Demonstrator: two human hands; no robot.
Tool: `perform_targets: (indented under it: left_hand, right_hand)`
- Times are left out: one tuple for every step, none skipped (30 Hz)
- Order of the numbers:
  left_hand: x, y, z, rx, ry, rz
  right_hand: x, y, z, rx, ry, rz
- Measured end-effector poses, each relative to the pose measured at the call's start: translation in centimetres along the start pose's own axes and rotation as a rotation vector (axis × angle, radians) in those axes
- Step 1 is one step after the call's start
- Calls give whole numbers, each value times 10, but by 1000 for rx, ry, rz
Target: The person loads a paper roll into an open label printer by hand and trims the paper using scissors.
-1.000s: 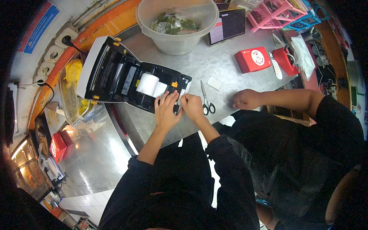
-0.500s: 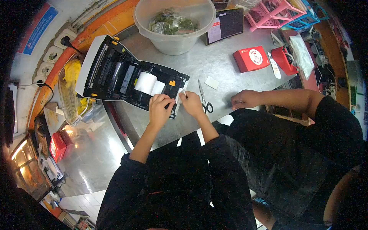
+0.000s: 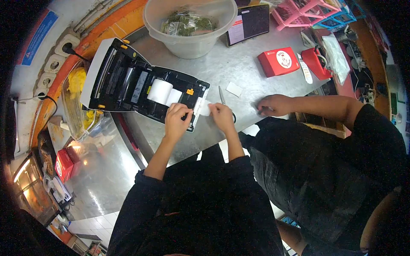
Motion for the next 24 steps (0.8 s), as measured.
perform_targets:
  left_hand:
    - [1, 4, -1, -57, 40, 23]
    - [2, 7, 1, -112, 82, 48]
    - [4, 7, 2, -143, 116, 41]
    - [7, 8, 7, -144, 124, 44]
    - [9, 7, 8, -137, 194, 31]
    - [11, 6, 8, -131, 264, 16]
    - [15, 6, 9, -122, 288, -3]
    - [17, 6, 9, -123, 295, -5]
    - [19, 6, 8, -124, 291, -33]
    - [19, 6, 8, -125, 289, -58]
    - [19, 7, 5, -128, 299, -56]
    - [17, 9, 4, -125, 282, -52]
    - [16, 10, 3, -121, 264, -46]
    - [16, 9, 0, -123, 271, -41]
    - [16, 8, 1, -125, 240, -38]
    - [16, 9, 3, -127, 208, -33]
    - [14, 13, 0, -124, 256, -27]
    - [14, 13, 0, -128, 261, -12]
    - [17, 10, 0, -117, 252, -10]
    - [19, 8, 2, -106, 246, -10]
    - [18, 8, 0, -104, 340, -28]
    - [19, 8, 1, -110, 349, -21]
    - [19, 4, -2, -63, 426, -91]
    - [18, 1, -5, -18, 505, -162]
  right_hand:
    - [-4, -8, 16, -43, -150, 15]
    - [-11, -11, 30, -84, -298, 29]
    - [-19, -17, 38, -262, -315, -32]
    - [-28, -17, 46, -439, -329, -95]
    - [-32, -26, 45, -472, -249, -206]
    - [-35, -27, 44, -469, -249, -216]
    - [-38, -24, 42, -534, -241, -219]
    - [-38, -22, 41, -600, -231, -220]
    - [-36, -25, 42, -632, -220, -254]
    - [-32, -28, 41, -631, -216, -262]
    - [-28, -33, 40, -669, -173, -302]
    - [-28, -40, 38, -706, -128, -343]
    - [-31, -40, 39, -625, -134, -255]
    - [-39, -46, 42, -625, -127, -262]
    - [-53, -55, 37, -61, -96, -323]
    - [-67, -58, 28, 502, -61, -372]
    - [-86, -48, 23, 561, -23, -324]
    - [-107, -34, 20, 619, 13, -276]
    - [-127, -21, 11, 668, 110, -329]
    - [-145, -5, -2, 719, 205, -383]
    - [-162, 11, -15, 833, 292, -371]
    - [-174, 26, -27, 949, 377, -356]
    - [-181, 43, -38, 1051, 438, -373]
    - [-185, 59, -46, 1155, 496, -389]
Point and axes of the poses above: each hand's wrist, its own x-axis towards the middle knuckle, its own z-axis out of the back of the hand, y = z × x, the point moved 6 cm from there along x, towards the middle knuckle, and after that the axes turned 1 degree about x, right-handed, at the moved point
